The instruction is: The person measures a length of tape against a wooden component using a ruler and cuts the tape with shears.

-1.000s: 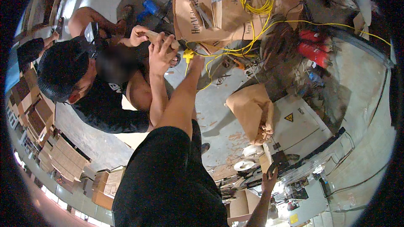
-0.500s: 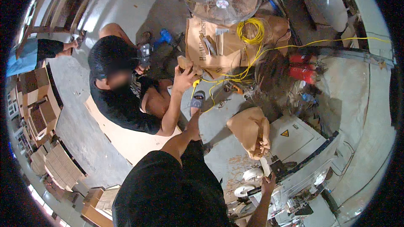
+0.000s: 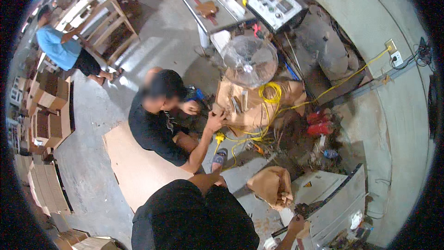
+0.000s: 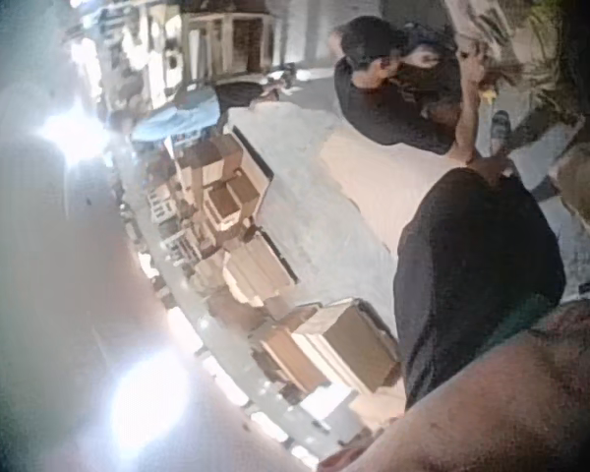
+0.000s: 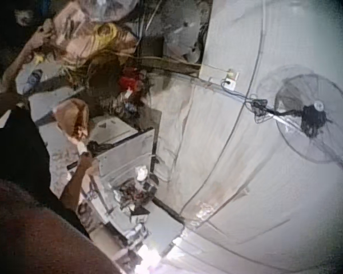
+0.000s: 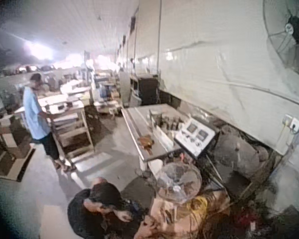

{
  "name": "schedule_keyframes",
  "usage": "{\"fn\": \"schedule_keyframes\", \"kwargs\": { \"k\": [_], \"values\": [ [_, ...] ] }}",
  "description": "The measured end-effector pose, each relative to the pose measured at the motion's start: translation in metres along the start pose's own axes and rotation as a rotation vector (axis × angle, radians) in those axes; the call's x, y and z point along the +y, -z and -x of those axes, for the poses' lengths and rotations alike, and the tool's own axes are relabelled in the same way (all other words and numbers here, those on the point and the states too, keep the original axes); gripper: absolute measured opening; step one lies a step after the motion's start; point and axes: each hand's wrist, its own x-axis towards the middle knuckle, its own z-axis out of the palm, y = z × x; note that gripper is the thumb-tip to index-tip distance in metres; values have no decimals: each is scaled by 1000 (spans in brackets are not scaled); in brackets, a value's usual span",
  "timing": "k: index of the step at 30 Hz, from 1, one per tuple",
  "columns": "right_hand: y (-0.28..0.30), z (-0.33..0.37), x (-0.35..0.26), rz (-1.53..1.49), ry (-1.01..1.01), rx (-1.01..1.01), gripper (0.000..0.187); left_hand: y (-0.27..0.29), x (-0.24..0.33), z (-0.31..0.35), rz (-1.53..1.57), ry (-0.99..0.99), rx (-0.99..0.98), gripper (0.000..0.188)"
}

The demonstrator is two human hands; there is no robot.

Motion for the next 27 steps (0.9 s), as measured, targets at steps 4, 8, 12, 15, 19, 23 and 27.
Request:
{"fn": "schedule_keyframes", "kwargs": {
  "k": [4,8,12,15,19,23,27],
  "values": [
    [-6,-6,-8,-337,143,175,27,-58,-8,4,-366,320,55,47],
    [21,19,-45,-383,233,189,25,-96,-16,6,-547,405,111,46],
    [15,21,-25,-406,355,176,28,-136,-11,21,-665,395,133,51],
    [14,26,-23,-421,371,89,30,-183,4,58,-485,494,452,51],
    [-3,9,-23,-240,424,64,35,-242,6,100,-48,472,797,47],
    [50,41,-41,-58,405,-44,39,-267,-20,120,-407,400,624,38],
    [55,42,-39,-173,391,-109,42,-318,-90,142,-476,331,481,34]
  ]
}}
